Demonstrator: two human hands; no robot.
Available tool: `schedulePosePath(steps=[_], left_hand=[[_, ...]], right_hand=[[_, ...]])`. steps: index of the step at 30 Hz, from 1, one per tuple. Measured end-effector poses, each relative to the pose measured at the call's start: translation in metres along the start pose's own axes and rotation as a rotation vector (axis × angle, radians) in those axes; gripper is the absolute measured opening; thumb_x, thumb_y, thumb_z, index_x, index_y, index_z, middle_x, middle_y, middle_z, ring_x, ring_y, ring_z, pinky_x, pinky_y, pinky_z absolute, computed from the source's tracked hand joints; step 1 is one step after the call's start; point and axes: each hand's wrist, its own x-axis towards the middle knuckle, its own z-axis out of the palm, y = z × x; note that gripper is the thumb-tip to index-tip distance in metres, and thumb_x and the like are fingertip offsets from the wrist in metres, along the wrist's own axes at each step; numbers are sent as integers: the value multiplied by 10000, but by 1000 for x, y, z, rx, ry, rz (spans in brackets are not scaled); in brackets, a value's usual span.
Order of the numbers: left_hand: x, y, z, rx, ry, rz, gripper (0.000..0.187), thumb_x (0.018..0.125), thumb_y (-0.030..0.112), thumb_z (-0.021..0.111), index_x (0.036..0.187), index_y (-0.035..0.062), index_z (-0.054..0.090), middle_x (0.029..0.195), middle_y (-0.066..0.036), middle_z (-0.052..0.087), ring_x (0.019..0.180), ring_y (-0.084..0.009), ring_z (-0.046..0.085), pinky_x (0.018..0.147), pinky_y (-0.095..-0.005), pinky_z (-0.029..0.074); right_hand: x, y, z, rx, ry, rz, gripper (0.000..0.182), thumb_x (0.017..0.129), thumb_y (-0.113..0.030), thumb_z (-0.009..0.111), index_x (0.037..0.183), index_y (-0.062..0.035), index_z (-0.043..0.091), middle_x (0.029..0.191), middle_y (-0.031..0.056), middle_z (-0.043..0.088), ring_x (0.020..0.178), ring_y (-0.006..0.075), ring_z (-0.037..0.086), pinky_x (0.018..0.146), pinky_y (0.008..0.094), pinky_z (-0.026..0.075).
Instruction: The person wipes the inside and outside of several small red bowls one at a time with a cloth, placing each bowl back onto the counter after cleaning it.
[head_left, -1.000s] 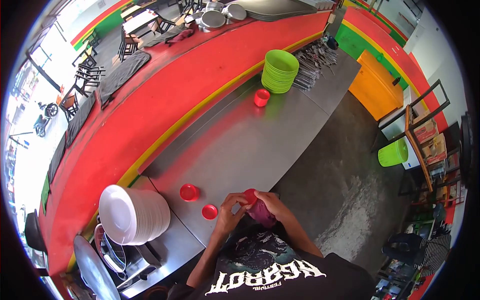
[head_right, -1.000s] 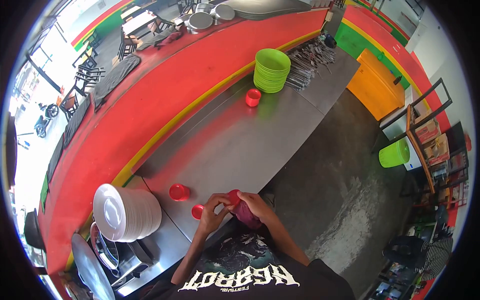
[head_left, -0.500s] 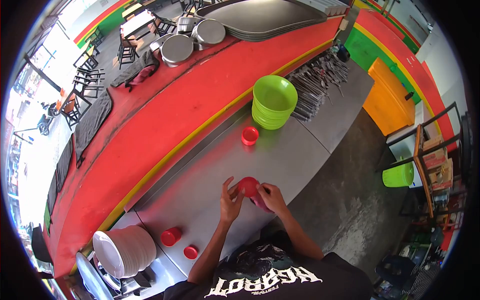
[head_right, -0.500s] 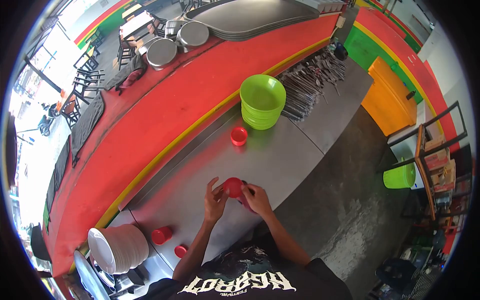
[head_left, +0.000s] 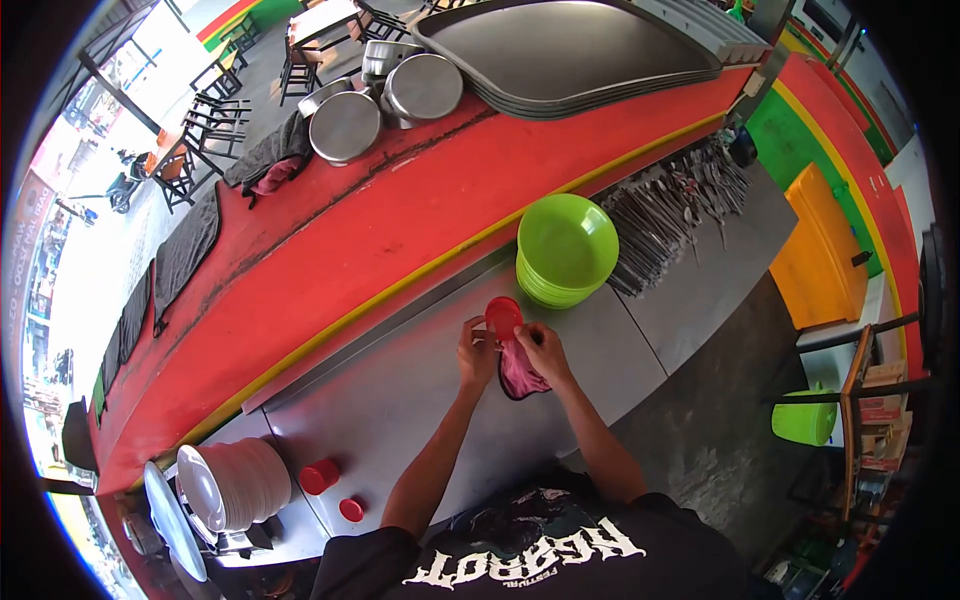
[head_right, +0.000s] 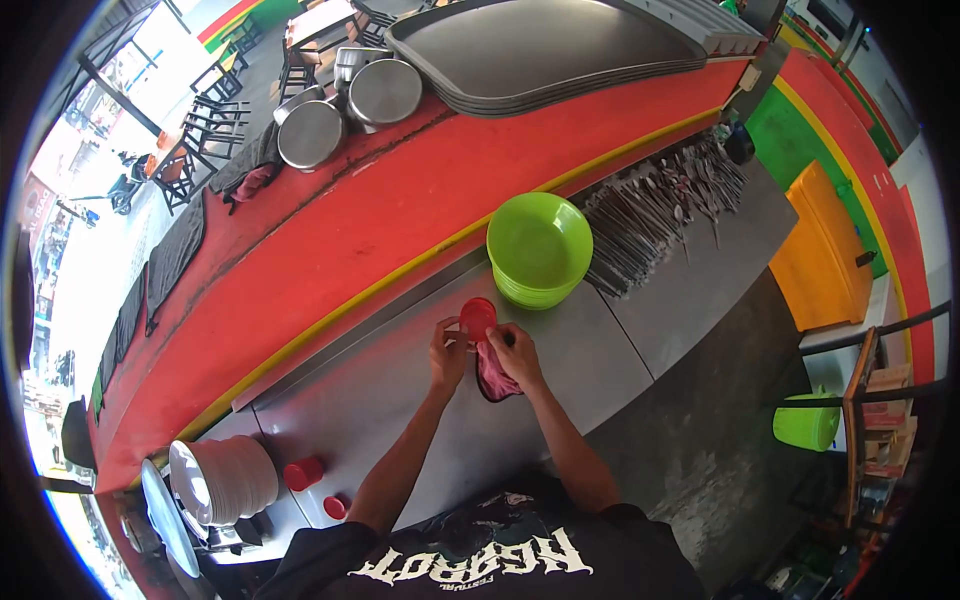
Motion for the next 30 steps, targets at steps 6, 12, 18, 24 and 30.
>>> schedulePosePath(steps=[6, 12, 18, 24, 30], left_hand=[[-4, -4, 0, 104, 54, -41, 337, 966, 185, 638, 1224, 21, 496, 795, -118, 666, 677, -183, 701, 577, -292, 542], [-51, -25, -26, -33, 37, -174, 363, 996, 275, 605, 1226, 18, 491, 852, -106, 652, 672, -165, 665, 623, -291, 544], [-117, -42, -56, -78, 127, -397, 456, 1026, 446, 492, 1224, 35, 501, 897, -115, 657, 669, -171, 678, 565, -276, 486], [-159, -49, -93, -207, 310, -473, 602, 1022, 583, 360, 1236, 40, 504, 905, -98, 663, 674, -166, 681, 569, -267, 464], [-197, -42, -149, -292, 591, -404, 583, 1037, 556, 334, 1239, 37, 505, 906, -95, 660, 695, -159, 668, 593, -265, 459]], right_hand=[[8, 7, -5, 109, -117, 152, 355, 980, -328, 619, 991, 23, 664, 848, 23, 626, 808, 90, 526, 732, 267, 437], [-4, 25, -15, 202, -177, 196, 337, 975, -324, 630, 997, 10, 665, 859, 10, 622, 823, 80, 527, 745, 262, 441], [-32, 40, -12, 231, -259, 313, 286, 960, -306, 651, 1012, -25, 673, 903, 5, 636, 868, 90, 559, 791, 263, 457], [-58, 47, 18, 157, -435, 320, 280, 942, -288, 675, 1033, -23, 675, 955, 11, 652, 924, 103, 578, 855, 264, 452], [-75, 47, 71, 107, -602, 283, 277, 927, -280, 694, 1045, -30, 674, 969, 8, 651, 945, 105, 576, 880, 268, 442]])
